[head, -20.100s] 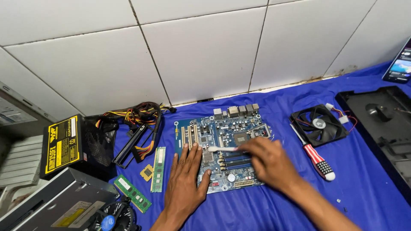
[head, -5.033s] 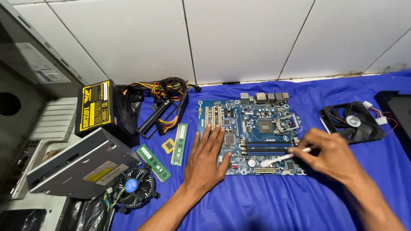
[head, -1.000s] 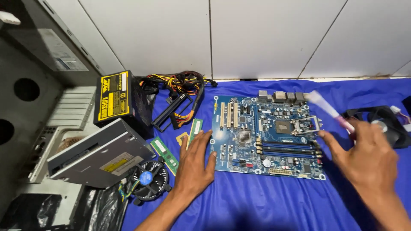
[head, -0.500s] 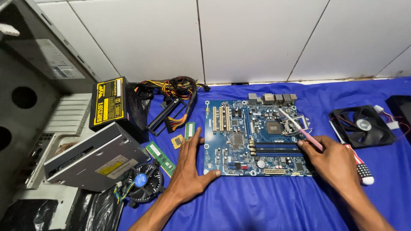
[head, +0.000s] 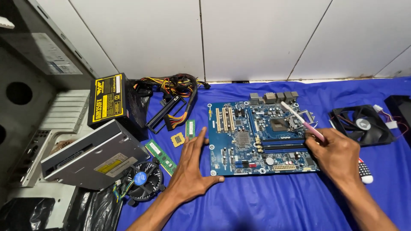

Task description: Cleaning a computer motherboard using a cotton swab to remove dust from components and slots.

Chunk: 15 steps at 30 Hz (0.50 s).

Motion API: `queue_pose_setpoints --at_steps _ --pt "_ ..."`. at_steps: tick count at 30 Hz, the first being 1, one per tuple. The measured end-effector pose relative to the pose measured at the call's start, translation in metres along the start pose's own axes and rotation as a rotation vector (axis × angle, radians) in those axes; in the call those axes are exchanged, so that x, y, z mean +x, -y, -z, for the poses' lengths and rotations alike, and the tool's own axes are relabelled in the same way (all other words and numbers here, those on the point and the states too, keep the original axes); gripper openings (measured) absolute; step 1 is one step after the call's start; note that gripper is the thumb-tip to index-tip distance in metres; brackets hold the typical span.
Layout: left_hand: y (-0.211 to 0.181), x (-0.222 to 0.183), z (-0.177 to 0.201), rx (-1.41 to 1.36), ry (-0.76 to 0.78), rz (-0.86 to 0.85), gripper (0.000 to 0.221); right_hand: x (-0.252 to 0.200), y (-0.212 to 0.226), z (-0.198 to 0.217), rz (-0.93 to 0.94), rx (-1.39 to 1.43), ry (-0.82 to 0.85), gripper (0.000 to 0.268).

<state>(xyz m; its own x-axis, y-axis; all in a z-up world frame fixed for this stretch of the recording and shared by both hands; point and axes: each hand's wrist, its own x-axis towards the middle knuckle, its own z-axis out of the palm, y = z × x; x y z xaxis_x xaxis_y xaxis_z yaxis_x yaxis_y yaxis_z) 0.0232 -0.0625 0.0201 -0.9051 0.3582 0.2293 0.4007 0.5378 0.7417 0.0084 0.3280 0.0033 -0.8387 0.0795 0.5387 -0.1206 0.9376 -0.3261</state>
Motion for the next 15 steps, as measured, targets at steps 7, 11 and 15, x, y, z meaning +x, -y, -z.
queue_pose_setpoints --at_steps 7,11,15 --pt "0.005 -0.001 -0.005 0.149 0.044 -0.081 0.124 0.008 0.025 0.025 0.032 -0.145 0.142 0.035" --pt "0.005 -0.001 -0.004 0.219 0.068 -0.145 0.108 0.005 0.055 0.028 0.194 0.041 0.132 0.026" --pt "-0.003 0.0 -0.002 0.233 0.114 -0.146 0.099 0.002 0.059 0.023 0.206 0.019 0.22 0.025"
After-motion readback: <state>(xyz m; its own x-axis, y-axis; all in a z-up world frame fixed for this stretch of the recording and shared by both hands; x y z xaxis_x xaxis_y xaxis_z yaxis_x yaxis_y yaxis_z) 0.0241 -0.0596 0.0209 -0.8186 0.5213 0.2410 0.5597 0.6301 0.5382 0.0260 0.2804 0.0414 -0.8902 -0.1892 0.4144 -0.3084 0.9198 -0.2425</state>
